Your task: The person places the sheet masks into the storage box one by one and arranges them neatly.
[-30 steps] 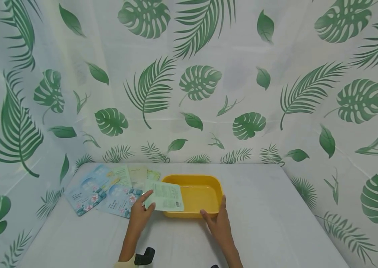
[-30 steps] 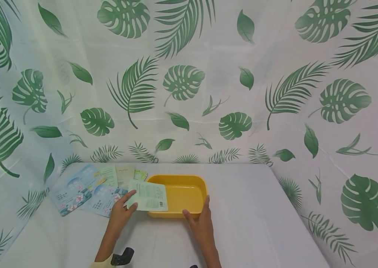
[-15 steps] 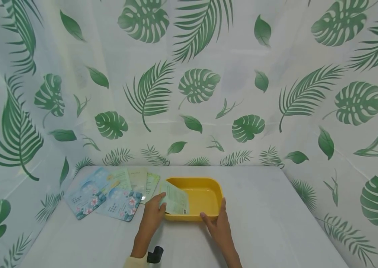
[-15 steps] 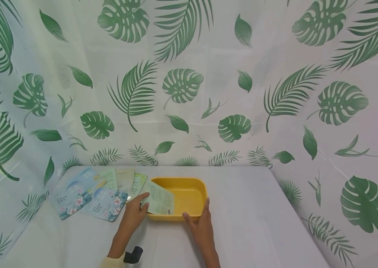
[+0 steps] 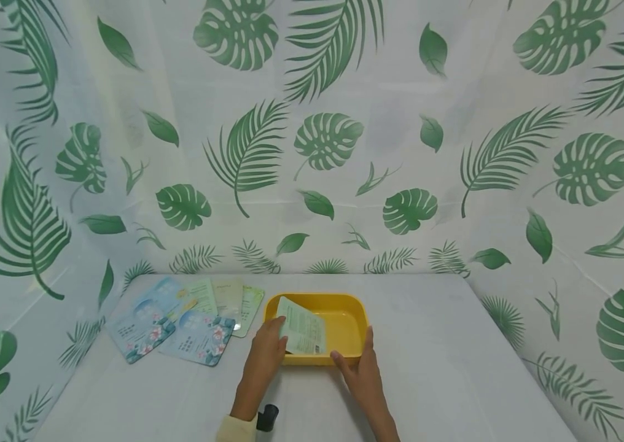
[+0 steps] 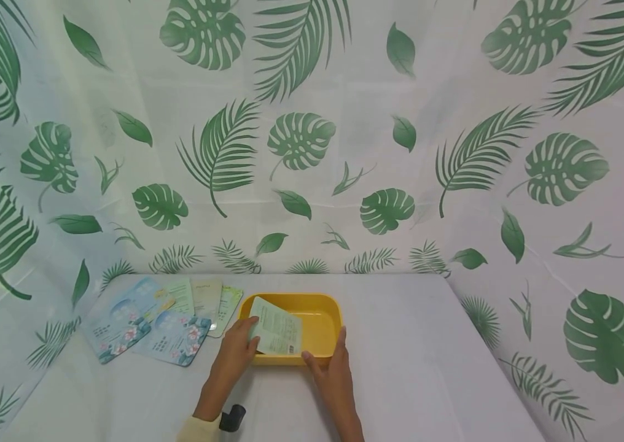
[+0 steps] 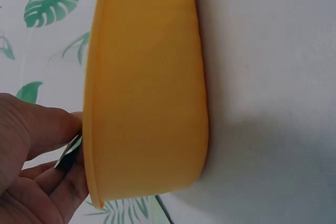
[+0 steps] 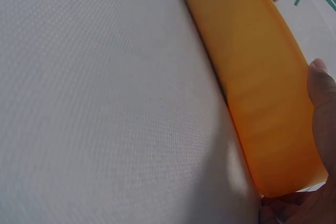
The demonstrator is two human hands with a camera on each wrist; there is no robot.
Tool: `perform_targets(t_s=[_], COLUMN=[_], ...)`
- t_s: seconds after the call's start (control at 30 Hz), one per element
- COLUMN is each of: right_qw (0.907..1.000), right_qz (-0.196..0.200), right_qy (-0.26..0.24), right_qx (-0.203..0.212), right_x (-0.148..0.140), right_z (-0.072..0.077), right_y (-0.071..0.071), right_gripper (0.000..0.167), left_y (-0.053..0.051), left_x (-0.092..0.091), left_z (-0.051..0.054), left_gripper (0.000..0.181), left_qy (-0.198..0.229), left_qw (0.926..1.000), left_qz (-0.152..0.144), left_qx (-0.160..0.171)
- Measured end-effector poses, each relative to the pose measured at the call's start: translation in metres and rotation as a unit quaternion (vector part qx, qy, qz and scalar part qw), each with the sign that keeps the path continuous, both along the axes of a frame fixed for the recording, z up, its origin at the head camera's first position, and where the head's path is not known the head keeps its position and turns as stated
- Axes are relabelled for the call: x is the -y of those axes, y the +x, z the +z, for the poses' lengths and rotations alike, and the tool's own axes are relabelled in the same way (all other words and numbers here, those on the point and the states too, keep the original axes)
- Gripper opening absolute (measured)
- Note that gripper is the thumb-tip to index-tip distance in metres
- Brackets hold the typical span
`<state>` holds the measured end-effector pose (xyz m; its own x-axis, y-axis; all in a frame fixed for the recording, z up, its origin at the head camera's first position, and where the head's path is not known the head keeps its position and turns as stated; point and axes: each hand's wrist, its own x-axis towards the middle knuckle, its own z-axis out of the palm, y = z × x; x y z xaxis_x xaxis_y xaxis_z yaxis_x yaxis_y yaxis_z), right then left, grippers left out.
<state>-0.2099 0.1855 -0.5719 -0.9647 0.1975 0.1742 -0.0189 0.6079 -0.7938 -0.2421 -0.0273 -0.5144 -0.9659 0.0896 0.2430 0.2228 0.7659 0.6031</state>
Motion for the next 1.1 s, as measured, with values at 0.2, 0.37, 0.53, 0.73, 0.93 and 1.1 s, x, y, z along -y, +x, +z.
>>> perform_targets(t_s=[0.2, 0.37, 0.53, 0.73, 0.93, 1.1], right_qw=[1.0, 0.9997, 0.9999, 0.9998, 0.9995, 0.9996], right_qz=[-0.002, -0.008, -0.007, -0.006, -0.004, -0.007], right_qy=[-0.002, 0.001, 0.006, -0.005, -0.002, -0.003], right_qx=[0.006, 0.022, 0.01, 0.02, 0.031, 0.027], right_x=[0.0, 0.001, 0.0, 0.0, 0.001, 0.001], right_z=[0.001, -0.002, -0.002, 0.0, -0.001, 0.0], right_y=[0.001, 0.0, 0.0, 0.001, 0.001, 0.002], right_gripper=[0.105, 0.108, 0.108, 0.108, 0.108, 0.108], left_y=[0.003, 0.001, -0.009, -0.017, -0.02, -0.022], left_x=[-0.012, -0.015, -0.017, -0.02, -0.022, -0.022], left_z=[-0.001, -0.004, -0.003, 0.0, -0.002, -0.003], left_gripper=[0.045, 0.038, 0.033, 0.032, 0.032, 0.03], left_qy=[-0.057, -0.07, -0.086, -0.073, -0.061, -0.051], left_qw=[0.9983, 0.9973, 0.9946, 0.9925, 0.9889, 0.9891], left_qz=[0.0, -0.015, -0.038, -0.048, -0.046, -0.051], left_qx=[0.006, 0.016, 0.044, 0.085, 0.127, 0.129])
